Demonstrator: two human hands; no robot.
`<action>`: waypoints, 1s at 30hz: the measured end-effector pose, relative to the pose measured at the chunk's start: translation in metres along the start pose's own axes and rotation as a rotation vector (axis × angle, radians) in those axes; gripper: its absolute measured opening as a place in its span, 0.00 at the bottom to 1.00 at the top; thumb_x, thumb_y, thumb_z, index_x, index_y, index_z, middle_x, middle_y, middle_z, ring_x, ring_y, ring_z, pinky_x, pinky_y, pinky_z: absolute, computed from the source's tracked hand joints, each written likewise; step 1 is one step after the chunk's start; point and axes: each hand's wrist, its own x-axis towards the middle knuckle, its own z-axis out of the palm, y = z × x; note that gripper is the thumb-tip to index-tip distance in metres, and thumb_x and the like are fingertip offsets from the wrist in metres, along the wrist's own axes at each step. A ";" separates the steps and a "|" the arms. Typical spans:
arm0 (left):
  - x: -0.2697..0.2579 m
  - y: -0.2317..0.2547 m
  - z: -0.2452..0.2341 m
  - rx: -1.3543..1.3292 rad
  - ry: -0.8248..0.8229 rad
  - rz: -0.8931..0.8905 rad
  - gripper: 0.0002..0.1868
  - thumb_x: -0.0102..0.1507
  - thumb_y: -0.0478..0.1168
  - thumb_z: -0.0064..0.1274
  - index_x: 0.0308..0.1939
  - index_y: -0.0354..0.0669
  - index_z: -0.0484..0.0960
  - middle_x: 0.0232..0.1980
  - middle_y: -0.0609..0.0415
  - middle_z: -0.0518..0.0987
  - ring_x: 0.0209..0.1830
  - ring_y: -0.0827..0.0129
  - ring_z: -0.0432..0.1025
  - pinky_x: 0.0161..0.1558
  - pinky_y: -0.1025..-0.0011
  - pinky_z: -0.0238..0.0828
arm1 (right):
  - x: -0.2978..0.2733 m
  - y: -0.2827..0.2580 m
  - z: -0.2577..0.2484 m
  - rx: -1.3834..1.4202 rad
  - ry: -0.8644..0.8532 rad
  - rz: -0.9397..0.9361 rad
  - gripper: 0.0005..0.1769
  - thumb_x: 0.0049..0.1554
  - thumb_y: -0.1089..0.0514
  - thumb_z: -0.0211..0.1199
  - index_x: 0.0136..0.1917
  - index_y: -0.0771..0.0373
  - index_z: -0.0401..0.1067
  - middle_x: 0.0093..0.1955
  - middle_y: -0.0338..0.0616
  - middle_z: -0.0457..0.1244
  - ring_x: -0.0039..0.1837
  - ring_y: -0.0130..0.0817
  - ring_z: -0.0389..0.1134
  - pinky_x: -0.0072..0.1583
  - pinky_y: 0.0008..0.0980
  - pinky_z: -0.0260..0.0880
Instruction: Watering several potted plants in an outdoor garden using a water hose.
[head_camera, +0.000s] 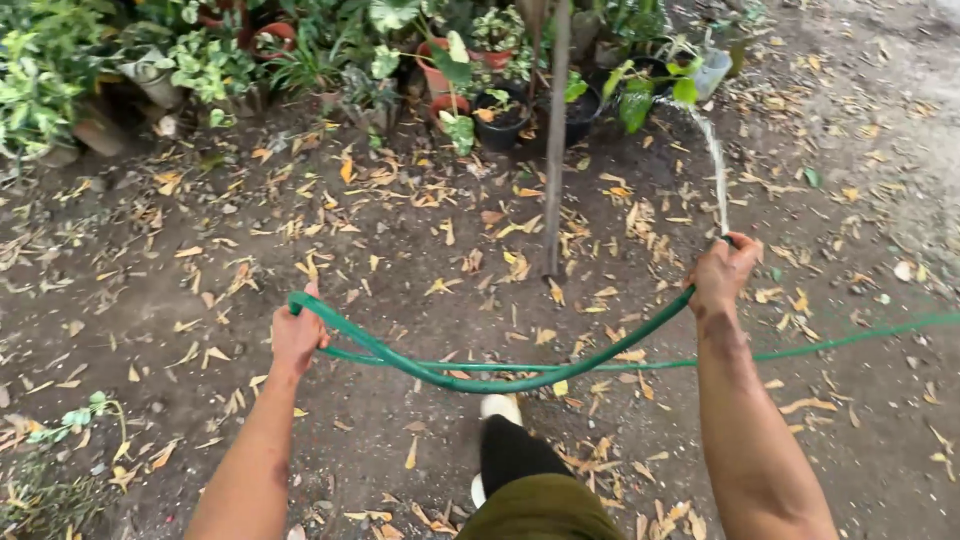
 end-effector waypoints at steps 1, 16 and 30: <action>0.010 0.003 -0.012 -0.005 0.006 0.005 0.30 0.71 0.55 0.50 0.18 0.44 0.65 0.15 0.60 0.61 0.12 0.75 0.57 0.15 0.70 0.56 | 0.002 0.005 0.012 0.004 -0.007 -0.006 0.13 0.66 0.62 0.47 0.63 0.54 0.54 0.35 0.39 0.57 0.25 0.28 0.55 0.25 0.33 0.54; 0.226 0.042 -0.176 0.034 -0.056 0.061 0.21 0.67 0.44 0.49 0.21 0.41 0.66 0.15 0.57 0.65 0.09 0.70 0.60 0.14 0.67 0.58 | -0.025 0.021 0.211 0.039 0.153 -0.037 0.11 0.68 0.62 0.47 0.64 0.55 0.54 0.40 0.41 0.59 0.28 0.27 0.57 0.26 0.33 0.54; 0.343 0.108 -0.434 0.294 0.060 0.154 0.24 0.69 0.48 0.52 0.21 0.40 0.74 0.16 0.55 0.67 0.13 0.71 0.63 0.17 0.67 0.60 | -0.214 -0.002 0.401 0.017 0.233 -0.038 0.11 0.68 0.61 0.46 0.63 0.54 0.53 0.42 0.43 0.58 0.28 0.29 0.57 0.26 0.33 0.54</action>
